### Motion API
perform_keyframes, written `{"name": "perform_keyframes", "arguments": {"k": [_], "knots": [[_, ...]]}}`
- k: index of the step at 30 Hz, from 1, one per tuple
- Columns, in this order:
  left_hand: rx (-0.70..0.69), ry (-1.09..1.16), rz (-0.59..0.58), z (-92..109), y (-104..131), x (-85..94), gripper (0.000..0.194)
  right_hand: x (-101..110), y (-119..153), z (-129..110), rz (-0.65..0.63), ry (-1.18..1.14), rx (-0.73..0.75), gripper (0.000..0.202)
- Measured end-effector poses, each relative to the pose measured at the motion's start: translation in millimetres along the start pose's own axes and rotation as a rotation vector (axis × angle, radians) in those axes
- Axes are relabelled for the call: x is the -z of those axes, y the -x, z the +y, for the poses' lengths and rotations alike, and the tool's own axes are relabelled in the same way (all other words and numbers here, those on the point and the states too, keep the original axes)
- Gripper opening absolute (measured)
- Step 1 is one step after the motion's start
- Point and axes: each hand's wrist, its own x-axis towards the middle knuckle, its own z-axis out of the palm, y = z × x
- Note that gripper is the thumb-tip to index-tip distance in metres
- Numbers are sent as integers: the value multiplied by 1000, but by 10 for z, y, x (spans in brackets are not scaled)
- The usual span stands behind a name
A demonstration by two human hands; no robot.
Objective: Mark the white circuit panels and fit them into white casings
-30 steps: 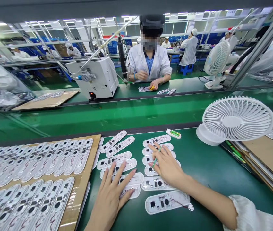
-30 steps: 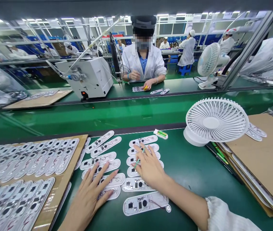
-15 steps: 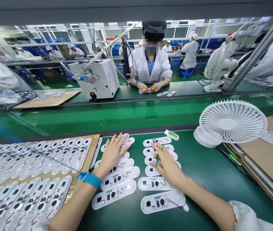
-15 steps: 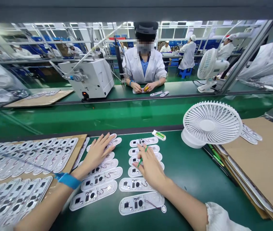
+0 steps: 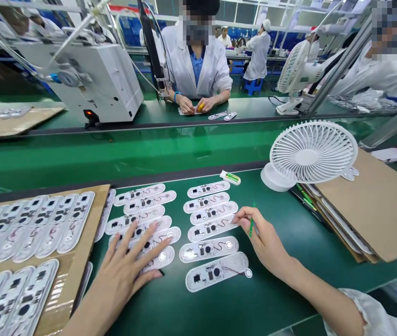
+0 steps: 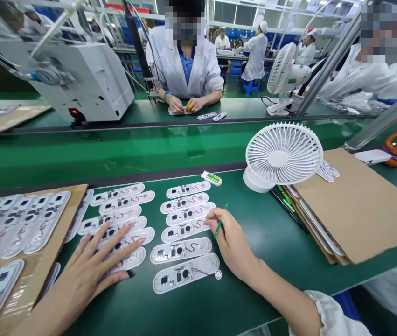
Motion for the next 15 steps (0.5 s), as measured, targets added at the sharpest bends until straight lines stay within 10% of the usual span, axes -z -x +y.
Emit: {"name": "perform_keyframes", "arguments": {"k": [10,15], "knots": [[-143,502,-43,1104,-516,289,31,214,378,-166,-136,371,-10,36],[-178,607,-74,1191,-604,99,31,91,459,-126,-245,361,8,25]]}}
